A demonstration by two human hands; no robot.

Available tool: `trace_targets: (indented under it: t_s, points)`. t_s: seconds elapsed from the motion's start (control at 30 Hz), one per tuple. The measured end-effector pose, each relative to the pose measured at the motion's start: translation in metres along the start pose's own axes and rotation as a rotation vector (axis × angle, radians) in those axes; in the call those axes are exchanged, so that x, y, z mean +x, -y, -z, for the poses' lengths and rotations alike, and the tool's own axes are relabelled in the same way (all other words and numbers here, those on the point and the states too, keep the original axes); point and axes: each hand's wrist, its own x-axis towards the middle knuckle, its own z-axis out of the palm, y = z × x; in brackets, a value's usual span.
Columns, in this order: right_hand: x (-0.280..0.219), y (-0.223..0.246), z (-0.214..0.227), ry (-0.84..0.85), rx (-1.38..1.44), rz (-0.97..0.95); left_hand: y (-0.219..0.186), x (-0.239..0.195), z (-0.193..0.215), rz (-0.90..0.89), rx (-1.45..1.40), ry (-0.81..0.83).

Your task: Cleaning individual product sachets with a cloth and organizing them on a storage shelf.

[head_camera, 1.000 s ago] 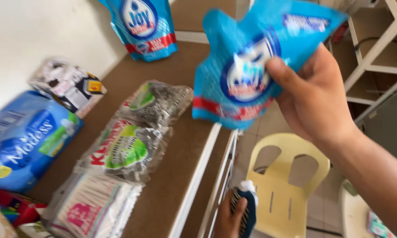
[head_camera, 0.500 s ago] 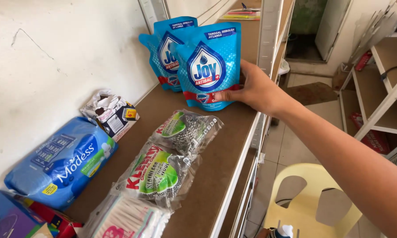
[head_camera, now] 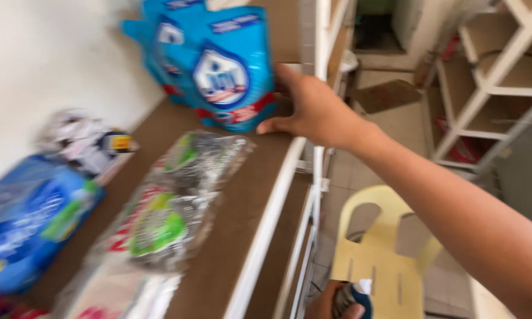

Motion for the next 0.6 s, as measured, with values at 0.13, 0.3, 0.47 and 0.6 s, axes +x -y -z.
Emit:
trace_targets:
  t_s: [0.13, 0.3, 0.47, 0.6]
  points:
    - [-0.074, 0.011, 0.015, -0.087, -0.074, 0.061, 0.033, -0.006, -0.016, 0.055, -0.197, 0.129]
    - [-0.228, 0.007, 0.021, -0.094, 0.063, -0.172, 0.038, -0.006, -0.052, 0.318, -0.404, -0.091]
    - [-0.414, -0.031, -0.003, -0.228, 0.387, -0.903, -0.058, 0.013, -0.091, 0.457, -0.42, 0.133]
    - [-0.517, -0.023, -0.001, -0.521, 0.812, -1.13, -0.11, 0.04, -0.151, 0.433, -0.649, 0.364]
